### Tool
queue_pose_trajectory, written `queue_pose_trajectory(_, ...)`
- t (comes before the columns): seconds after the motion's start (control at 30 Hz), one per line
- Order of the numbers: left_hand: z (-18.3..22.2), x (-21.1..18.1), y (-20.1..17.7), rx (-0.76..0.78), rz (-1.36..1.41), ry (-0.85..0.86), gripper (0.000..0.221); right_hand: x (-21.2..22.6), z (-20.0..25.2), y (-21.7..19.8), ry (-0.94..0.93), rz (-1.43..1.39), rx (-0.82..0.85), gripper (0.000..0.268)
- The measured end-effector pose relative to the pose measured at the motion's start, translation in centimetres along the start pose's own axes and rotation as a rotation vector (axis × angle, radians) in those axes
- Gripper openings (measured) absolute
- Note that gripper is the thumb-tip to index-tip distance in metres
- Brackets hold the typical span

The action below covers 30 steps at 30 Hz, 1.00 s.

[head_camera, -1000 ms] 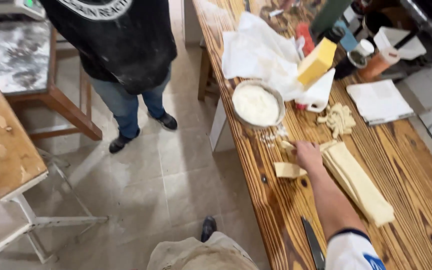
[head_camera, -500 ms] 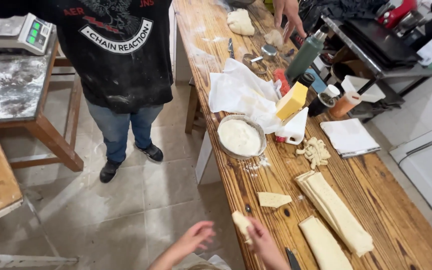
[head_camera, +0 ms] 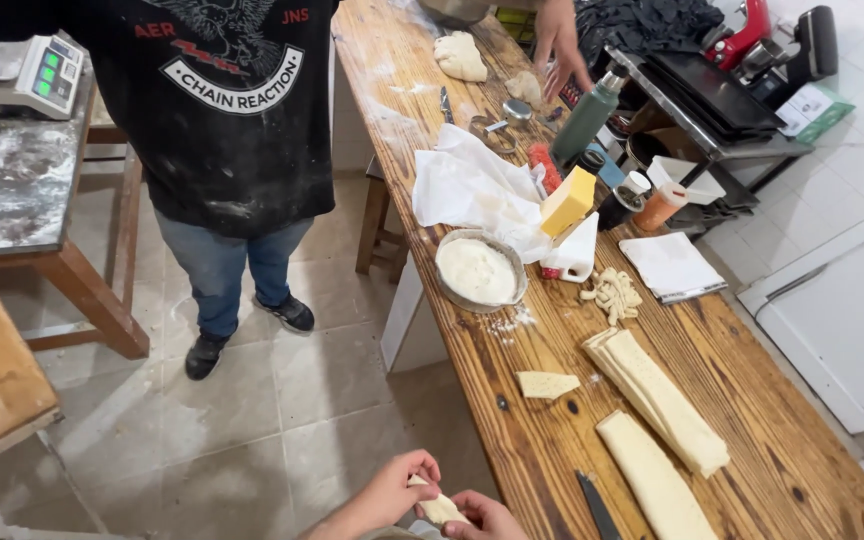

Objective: A person is seen cutting and shaping dough on a wooden workbench in a bakery. They use a knife to cut strips and then form them into decorative gear-like shapes.

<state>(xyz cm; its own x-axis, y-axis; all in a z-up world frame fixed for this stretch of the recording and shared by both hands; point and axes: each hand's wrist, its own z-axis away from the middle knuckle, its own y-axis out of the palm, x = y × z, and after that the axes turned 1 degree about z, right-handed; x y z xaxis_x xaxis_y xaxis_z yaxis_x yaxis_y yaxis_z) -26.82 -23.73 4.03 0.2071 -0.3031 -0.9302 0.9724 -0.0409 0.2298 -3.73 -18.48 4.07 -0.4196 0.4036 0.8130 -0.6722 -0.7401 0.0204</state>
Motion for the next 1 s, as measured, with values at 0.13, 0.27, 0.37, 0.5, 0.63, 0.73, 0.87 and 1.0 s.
queue_pose_trajectory(0.13, 8.1, -6.8, -2.0, 0.051, -0.291, -0.133, 0.008, 7.4, 3.3, 5.8, 0.084, 0.692, 0.002, 0.036)
queue_pose_trajectory(0.27, 11.6, -4.0, -5.1, 0.024, -0.402, -0.159, 0.009, 10.8, 5.3, 11.7, 0.226, 0.61, 0.069, 0.022)
queue_pose_trajectory(0.37, 13.6, 0.3, -7.7, -0.008, -0.294, -0.159, 0.011, 9.1, 6.0, 14.7, 0.155, 0.45, 0.101, 0.029)
queue_pose_trajectory(0.5, 15.3, 8.3, -10.8, 0.121, -0.027, -0.245, 0.034, 6.4, 6.8, 17.8, 0.066, 0.535, 0.034, 0.038)
queue_pose_trajectory(0.63, 17.9, 8.1, -10.1, 0.174, -0.137, -0.32, 0.035, 2.9, 7.4, 19.7, -0.046, 0.278, 0.065, 0.039)
queue_pose_trajectory(0.73, 19.1, 5.2, -8.7, 0.321, -0.384, -0.262, 0.032, 1.6, 8.2, 20.2, 0.008, 0.199, -0.031, 0.031)
queue_pose_trajectory(0.87, 20.5, -0.8, -6.1, 0.395, -0.337, -0.305, 0.03, -2.1, 8.9, 18.8, -0.043, 0.381, -0.332, 0.035)
queue_pose_trajectory(1.0, 21.4, -5.6, -3.6, 0.394, -0.655, -0.245, 0.032, -8.0, 9.7, 17.2, -0.21, 0.053, -0.441, 0.045)
